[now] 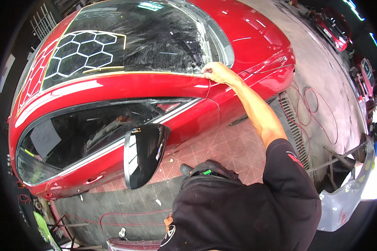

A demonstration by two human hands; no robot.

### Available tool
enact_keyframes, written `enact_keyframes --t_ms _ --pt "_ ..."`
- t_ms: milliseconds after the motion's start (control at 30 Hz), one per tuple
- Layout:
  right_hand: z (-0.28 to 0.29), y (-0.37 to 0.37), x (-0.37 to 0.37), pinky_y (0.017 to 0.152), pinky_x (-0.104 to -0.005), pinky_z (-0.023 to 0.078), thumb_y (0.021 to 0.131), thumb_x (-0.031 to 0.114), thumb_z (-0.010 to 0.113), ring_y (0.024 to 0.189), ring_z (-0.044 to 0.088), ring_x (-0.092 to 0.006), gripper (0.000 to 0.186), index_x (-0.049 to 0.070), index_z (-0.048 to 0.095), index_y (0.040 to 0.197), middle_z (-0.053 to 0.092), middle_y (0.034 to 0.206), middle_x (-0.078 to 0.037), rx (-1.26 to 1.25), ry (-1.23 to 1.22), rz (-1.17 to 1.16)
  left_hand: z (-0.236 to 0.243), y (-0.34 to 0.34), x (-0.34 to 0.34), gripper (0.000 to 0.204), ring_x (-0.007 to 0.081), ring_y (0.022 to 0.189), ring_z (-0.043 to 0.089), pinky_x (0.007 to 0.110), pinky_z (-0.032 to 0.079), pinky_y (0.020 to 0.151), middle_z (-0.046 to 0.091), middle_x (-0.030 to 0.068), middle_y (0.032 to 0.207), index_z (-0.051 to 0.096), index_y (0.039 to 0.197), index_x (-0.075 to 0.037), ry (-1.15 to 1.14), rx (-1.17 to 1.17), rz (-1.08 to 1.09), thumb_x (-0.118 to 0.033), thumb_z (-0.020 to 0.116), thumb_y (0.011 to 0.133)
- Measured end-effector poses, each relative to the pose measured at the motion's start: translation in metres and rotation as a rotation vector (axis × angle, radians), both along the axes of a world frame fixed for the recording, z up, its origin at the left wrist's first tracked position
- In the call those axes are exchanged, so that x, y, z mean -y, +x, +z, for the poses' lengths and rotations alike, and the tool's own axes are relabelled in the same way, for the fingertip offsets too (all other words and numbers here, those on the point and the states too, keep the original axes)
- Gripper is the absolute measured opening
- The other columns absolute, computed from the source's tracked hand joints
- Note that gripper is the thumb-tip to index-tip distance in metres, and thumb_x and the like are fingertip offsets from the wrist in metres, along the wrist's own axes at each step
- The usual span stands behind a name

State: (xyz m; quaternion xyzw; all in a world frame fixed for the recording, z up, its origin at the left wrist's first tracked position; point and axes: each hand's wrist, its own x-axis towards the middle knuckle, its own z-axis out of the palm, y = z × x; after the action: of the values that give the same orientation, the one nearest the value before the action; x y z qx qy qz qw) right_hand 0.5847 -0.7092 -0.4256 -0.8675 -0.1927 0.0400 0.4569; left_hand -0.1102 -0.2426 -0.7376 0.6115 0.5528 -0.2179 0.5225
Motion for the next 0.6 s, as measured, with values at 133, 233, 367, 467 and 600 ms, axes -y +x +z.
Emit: enact_keyframes --t_ms 133,233,367,467,600 --pt "0.020 0.009 -0.007 0.071 -0.0346 0.054 0.089 0.010 0.081 0.077 0.067 -0.0170 0.020 0.000 0.075 0.105 0.074 0.084 -0.009 -0.051 -0.126 0.009 -0.031 0.042 -0.046 0.021 0.0172 0.064 0.064 0.036 0.045 0.053 0.064 0.0005 0.080 0.065 0.105 -0.011 -0.050 0.073 0.081 -0.031 0.062 0.107" --pt "0.027 0.015 -0.003 0.079 -0.0364 0.056 0.086 0.013 0.083 0.086 0.070 -0.0188 0.019 0.002 0.074 0.099 0.074 0.088 -0.009 -0.031 -0.241 0.046 -0.015 0.076 -0.048 0.021 0.0166 0.068 0.065 0.036 0.049 0.057 0.064 0.0006 0.082 0.067 0.107 -0.009 0.021 0.222 0.108 -0.029 0.062 0.107" --pt "0.035 0.025 -0.008 0.080 -0.0375 0.055 0.087 0.016 0.081 0.087 0.069 -0.0191 0.016 0.004 0.077 0.096 0.074 0.089 -0.009 -0.042 -0.293 0.161 0.000 0.080 -0.053 0.021 0.0169 0.073 0.066 0.037 0.055 0.063 0.065 0.0025 0.086 0.068 0.108 -0.003 0.077 0.377 0.003 -0.023 0.061 0.108" --pt "0.032 0.027 0.004 0.081 -0.0372 0.055 0.088 0.012 0.077 0.088 0.069 -0.0201 0.011 0.003 0.076 0.095 0.074 0.089 -0.010 -0.034 -0.268 0.216 -0.009 0.069 -0.045 0.020 0.0162 0.081 0.067 0.036 0.058 0.071 0.066 0.0037 0.087 0.068 0.108 -0.001 0.067 0.272 -0.020 -0.020 0.065 0.108" --pt "0.040 0.013 0.012 0.080 -0.0386 0.055 0.089 0.008 0.075 0.087 0.068 -0.0219 0.008 0.002 0.074 0.092 0.070 0.090 -0.011 0.036 -0.150 0.238 -0.006 0.063 0.002 0.023 0.0181 0.084 0.068 0.037 0.059 0.075 0.067 0.0059 0.091 0.068 0.112 0.000 0.047 0.072 -0.046 -0.022 0.066 0.108"
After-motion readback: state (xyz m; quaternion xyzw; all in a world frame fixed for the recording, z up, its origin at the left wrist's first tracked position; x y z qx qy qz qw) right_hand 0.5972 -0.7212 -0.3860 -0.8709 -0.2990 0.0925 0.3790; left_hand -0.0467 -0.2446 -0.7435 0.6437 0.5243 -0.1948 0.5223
